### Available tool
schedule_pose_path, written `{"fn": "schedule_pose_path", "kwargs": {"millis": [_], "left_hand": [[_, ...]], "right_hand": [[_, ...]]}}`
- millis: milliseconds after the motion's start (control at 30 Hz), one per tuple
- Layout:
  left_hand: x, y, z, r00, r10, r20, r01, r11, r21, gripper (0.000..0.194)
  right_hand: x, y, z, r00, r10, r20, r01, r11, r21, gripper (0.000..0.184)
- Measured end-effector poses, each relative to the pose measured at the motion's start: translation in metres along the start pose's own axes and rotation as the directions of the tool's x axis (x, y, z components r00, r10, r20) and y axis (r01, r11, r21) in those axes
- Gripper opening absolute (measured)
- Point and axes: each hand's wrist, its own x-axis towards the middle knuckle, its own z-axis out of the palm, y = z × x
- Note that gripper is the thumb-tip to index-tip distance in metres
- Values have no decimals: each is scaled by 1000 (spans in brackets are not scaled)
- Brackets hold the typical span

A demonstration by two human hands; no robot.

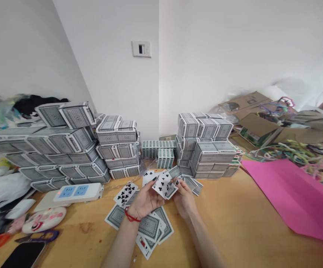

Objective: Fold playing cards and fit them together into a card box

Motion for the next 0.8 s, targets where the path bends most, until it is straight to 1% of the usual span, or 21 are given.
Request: {"fn": "schedule_pose_path", "kwargs": {"millis": [67,167,233,300,333,367,400,433,467,500,533,567,600,633,667,700,733,800], "left_hand": [[0,1,2,1000,-1,-3,1,1000,0,28],[-1,2,4,1000,-9,29,9,1000,-4,34],[0,3,4,999,31,44,-31,999,-9,35],[2,3,3,990,139,27,-139,990,11,32],[3,3,2,976,219,9,-219,975,38,29],[5,2,2,950,311,-19,-309,947,84,25],[6,1,3,912,408,-48,-397,904,157,21],[7,0,3,860,505,-71,-474,843,255,17],[7,-2,5,801,594,-79,-527,761,377,15],[7,-3,7,745,665,-60,-550,662,510,15],[6,-5,9,696,718,-14,-551,546,631,17],[4,-7,12,670,740,59,-548,438,713,16],[3,-9,15,649,750,125,-536,335,775,14],[1,-10,17,643,742,190,-516,237,823,12],[-1,-12,19,648,721,245,-492,150,858,11],[-2,-13,21,652,703,285,-473,83,877,9],[-3,-14,22,657,686,311,-456,34,889,8],[-3,-15,22,658,678,328,-434,-14,901,7]], "right_hand": [[1,0,-1,1000,-5,-15,5,1000,12,19],[3,0,-4,999,-17,-50,20,998,61,19],[6,0,-7,995,-41,-93,46,997,62,19],[7,0,-11,987,-71,-147,73,997,5,18],[7,0,-12,981,-90,-171,84,996,-40,17],[7,1,-12,975,-111,-191,95,991,-90,17],[7,2,-12,969,-134,-207,106,984,-142,17],[6,4,-12,964,-158,-213,117,974,-192,18],[5,5,-11,959,-184,-217,131,963,-236,19],[3,6,-10,955,-204,-215,142,951,-273,19],[2,6,-8,955,-211,-208,143,943,-300,19],[1,7,-6,959,-203,-199,134,941,-312,20],[-1,6,-4,965,-183,-190,118,944,-310,20],[-1,6,-3,973,-150,-178,93,951,-294,21],[-2,5,-1,979,-115,-166,66,960,-273,22],[-2,4,0,985,-84,-152,43,967,-252,24],[-2,3,1,989,-58,-135,24,971,-236,25],[-2,2,2,996,-19,-86,-1,974,-228,28]]}}
